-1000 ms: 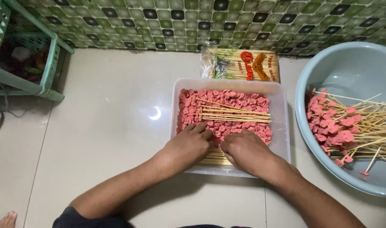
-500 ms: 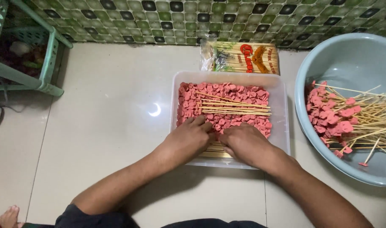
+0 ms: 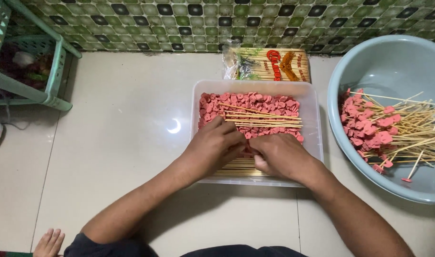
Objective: The person is threading small, heart-shaped pieces of pink processed meat onto wooden skewers, placing the finished skewers into a large basin.
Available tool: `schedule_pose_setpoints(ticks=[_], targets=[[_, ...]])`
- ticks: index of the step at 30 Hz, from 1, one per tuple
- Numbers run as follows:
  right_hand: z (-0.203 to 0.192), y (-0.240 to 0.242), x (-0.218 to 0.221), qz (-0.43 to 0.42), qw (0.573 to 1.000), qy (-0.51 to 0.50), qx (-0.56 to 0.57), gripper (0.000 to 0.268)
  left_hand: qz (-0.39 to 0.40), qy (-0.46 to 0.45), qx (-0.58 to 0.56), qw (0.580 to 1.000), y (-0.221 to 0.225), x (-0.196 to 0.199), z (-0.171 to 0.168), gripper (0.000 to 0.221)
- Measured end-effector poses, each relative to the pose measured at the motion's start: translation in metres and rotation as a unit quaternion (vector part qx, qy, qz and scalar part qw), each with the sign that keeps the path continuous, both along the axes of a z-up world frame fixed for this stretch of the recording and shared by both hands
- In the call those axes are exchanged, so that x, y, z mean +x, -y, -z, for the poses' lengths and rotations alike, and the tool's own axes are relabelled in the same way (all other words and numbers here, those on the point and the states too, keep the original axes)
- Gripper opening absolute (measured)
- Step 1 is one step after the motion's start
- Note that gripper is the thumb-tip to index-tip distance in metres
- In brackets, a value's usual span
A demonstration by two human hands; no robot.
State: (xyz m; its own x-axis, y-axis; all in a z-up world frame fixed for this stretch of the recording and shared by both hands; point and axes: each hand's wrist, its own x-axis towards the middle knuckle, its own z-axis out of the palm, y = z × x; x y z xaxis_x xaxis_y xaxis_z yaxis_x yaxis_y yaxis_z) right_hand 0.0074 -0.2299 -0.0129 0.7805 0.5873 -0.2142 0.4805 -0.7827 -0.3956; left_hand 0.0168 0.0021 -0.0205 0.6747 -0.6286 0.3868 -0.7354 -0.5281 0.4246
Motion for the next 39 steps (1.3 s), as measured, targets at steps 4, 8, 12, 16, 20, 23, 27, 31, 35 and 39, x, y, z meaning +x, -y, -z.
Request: schedule_pose_setpoints(ticks=[4, 8, 12, 16, 20, 23, 27, 31, 35, 39], targets=[[0.001, 0.003, 0.001, 0.0, 0.998, 0.038, 0.041, 0.009, -0.001, -0.02, -0.024, 1.0, 0.001, 0.003, -0.005, 0.026], [-0.003, 0.005, -0.002, 0.03, 0.99, 0.092, 0.098, 0.018, -0.017, -0.022, -0.067, 0.997, 0.001, 0.007, -0.01, 0.014], [-0.014, 0.002, -0.001, 0.06, 0.979, 0.131, 0.147, 0.024, -0.045, -0.053, -0.124, 0.99, -0.001, 0.01, -0.022, 0.011], [-0.021, 0.001, 0.002, 0.091, 0.966, 0.139, 0.201, 0.021, -0.061, -0.071, -0.169, 0.981, 0.0, 0.009, -0.035, 0.008], [-0.007, 0.005, 0.003, 0.11, 0.953, 0.184, 0.216, 0.018, -0.091, -0.101, -0.232, 0.963, -0.001, 0.011, -0.036, 0.007], [0.005, 0.011, 0.003, 0.136, 0.95, 0.19, 0.206, 0.016, -0.102, -0.127, -0.267, 0.95, -0.002, 0.012, -0.036, 0.006], [-0.006, 0.009, 0.003, 0.158, 0.936, 0.201, 0.24, 0.006, -0.1, -0.149, -0.281, 0.943, -0.003, 0.015, -0.037, 0.006], [-0.007, 0.01, 0.005, 0.158, 0.937, 0.193, 0.245, 0.005, -0.104, -0.168, -0.296, 0.934, -0.003, 0.014, -0.039, 0.006], [-0.006, 0.01, 0.006, 0.166, 0.933, 0.191, 0.256, 0.006, -0.1, -0.189, -0.325, 0.921, -0.005, 0.015, -0.039, 0.008], [-0.017, 0.005, 0.005, 0.153, 0.934, 0.185, 0.264, 0.01, -0.09, -0.203, -0.335, 0.916, -0.007, 0.017, -0.036, 0.01]])
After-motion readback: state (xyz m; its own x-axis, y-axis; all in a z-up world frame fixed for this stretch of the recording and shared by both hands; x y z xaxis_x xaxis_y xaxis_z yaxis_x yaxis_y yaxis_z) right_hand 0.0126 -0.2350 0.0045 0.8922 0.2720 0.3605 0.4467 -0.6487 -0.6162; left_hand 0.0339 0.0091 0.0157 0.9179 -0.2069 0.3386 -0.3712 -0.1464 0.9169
